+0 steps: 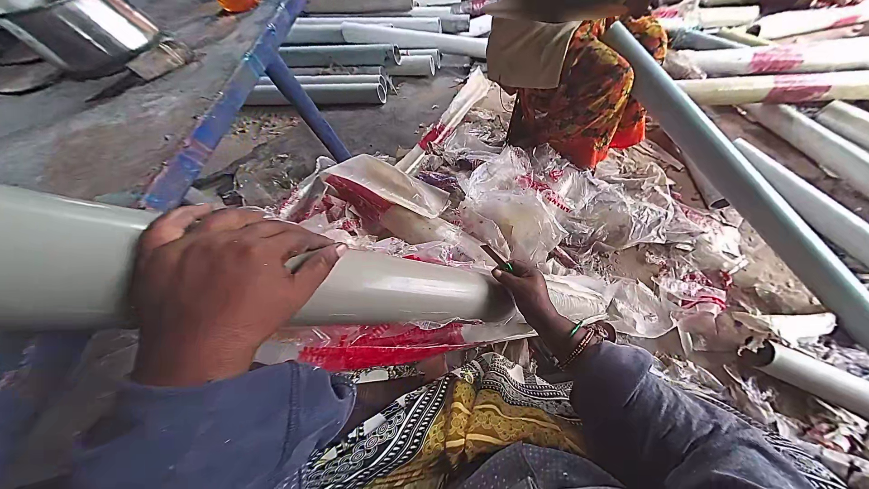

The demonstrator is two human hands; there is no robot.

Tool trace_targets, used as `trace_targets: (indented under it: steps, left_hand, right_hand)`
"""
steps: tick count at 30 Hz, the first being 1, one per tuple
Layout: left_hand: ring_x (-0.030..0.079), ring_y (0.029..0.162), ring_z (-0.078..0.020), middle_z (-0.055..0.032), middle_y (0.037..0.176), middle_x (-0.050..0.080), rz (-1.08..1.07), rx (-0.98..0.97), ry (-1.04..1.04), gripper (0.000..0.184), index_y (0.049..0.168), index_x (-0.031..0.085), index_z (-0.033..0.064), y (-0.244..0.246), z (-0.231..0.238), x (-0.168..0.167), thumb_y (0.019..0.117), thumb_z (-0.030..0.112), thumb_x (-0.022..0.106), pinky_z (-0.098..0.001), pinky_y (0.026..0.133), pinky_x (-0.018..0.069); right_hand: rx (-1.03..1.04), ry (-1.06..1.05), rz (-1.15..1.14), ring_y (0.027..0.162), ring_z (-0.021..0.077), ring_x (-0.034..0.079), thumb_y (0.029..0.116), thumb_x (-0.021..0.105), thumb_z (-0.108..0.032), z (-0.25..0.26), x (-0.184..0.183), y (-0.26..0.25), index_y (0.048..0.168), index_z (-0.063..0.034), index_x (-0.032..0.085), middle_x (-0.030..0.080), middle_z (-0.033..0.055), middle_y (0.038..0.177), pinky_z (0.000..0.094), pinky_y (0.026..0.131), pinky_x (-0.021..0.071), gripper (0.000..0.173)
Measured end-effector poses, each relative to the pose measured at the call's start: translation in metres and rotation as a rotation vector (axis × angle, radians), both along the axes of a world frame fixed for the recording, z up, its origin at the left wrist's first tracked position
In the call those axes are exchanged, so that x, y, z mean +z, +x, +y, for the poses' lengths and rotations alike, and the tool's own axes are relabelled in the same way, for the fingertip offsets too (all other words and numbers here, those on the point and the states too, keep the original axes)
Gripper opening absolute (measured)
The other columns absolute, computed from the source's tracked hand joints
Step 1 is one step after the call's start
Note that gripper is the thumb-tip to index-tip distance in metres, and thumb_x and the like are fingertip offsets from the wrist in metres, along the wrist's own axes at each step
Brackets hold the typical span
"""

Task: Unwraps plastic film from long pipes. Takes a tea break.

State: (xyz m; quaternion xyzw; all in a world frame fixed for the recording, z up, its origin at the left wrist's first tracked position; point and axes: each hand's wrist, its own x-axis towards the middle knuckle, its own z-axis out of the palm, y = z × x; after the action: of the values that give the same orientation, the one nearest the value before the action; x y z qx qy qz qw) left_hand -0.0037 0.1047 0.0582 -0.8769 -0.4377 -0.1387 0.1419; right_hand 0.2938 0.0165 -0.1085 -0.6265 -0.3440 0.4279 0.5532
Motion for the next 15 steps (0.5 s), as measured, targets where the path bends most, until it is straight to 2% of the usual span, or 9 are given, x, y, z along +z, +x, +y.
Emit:
trace_targets:
  steps: [3,7,9,11,13,15]
  left_hand:
    - [0.066,0.113,-0.047,-0.0216,0.109,0.075,-0.018,-0.001,-0.036,0.072,0.105,0.079,0.0071,-0.017,0.016,-0.007,0.1022,0.065,0.037,-0.0696,0.111,0.0356]
    - [0.065,0.115,-0.047,-0.0224,0.109,0.075,0.013,0.094,-0.13,0.08,0.103,0.079,0.0075,-0.019,0.03,-0.005,0.0986,0.073,0.035,-0.0707,0.108,0.0372]
    - [0.066,0.112,-0.0494,-0.0243,0.106,0.074,0.035,0.126,-0.134,0.083,0.102,0.079,0.0085,-0.019,0.042,-0.008,0.0963,0.077,0.034,-0.073,0.105,0.0387]
    - [0.066,0.108,-0.0519,-0.0262,0.102,0.074,0.043,0.155,-0.125,0.084,0.102,0.079,0.011,-0.019,0.051,-0.011,0.0946,0.08,0.033,-0.0752,0.101,0.04]
    - [0.066,0.108,-0.0515,-0.0263,0.105,0.073,0.0,0.182,-0.123,0.078,0.109,0.078,0.0132,-0.014,0.052,-0.011,0.0958,0.078,0.036,-0.0767,0.099,0.0398]
    - [0.065,0.115,-0.0505,-0.0261,0.117,0.072,-0.096,0.164,-0.101,0.07,0.121,0.074,0.0125,-0.012,0.052,-0.011,0.0992,0.071,0.041,-0.0764,0.102,0.0384]
  right_hand:
    - [0.05,-0.033,0.026,0.068,-0.0002,0.055,0.0949,0.069,-0.004,-0.007,0.004,0.002,0.085,-0.0011,0.069,0.062,-0.002,0.072,0.0205,0.07,0.0465,0.01]
    - [0.194,-0.079,-0.082,0.07,0.0019,0.054,0.0958,0.07,-0.01,-0.005,0.005,0.012,0.091,-0.0023,0.07,0.061,-0.0013,0.075,0.0241,0.071,0.0454,0.009]
    - [0.23,-0.064,-0.102,0.073,0.0041,0.055,0.0973,0.069,-0.009,0.001,0.002,0.019,0.096,-0.0011,0.07,0.062,0.0013,0.079,0.0256,0.073,0.0463,0.009]
    - [0.223,-0.086,-0.096,0.078,0.0078,0.057,0.1009,0.065,-0.01,0.003,-0.001,0.026,0.107,0.0004,0.07,0.066,0.0061,0.087,0.0288,0.077,0.0482,0.014]
    - [0.168,-0.142,-0.093,0.075,0.0084,0.056,0.104,0.06,-0.012,0.0,-0.008,0.035,0.114,0.0007,0.069,0.065,0.007,0.089,0.0286,0.074,0.0476,0.018]
    - [0.11,-0.193,-0.122,0.073,0.0097,0.051,0.1051,0.058,-0.013,-0.01,-0.014,0.05,0.117,0.0003,0.068,0.063,0.0068,0.089,0.0302,0.073,0.0449,0.02]
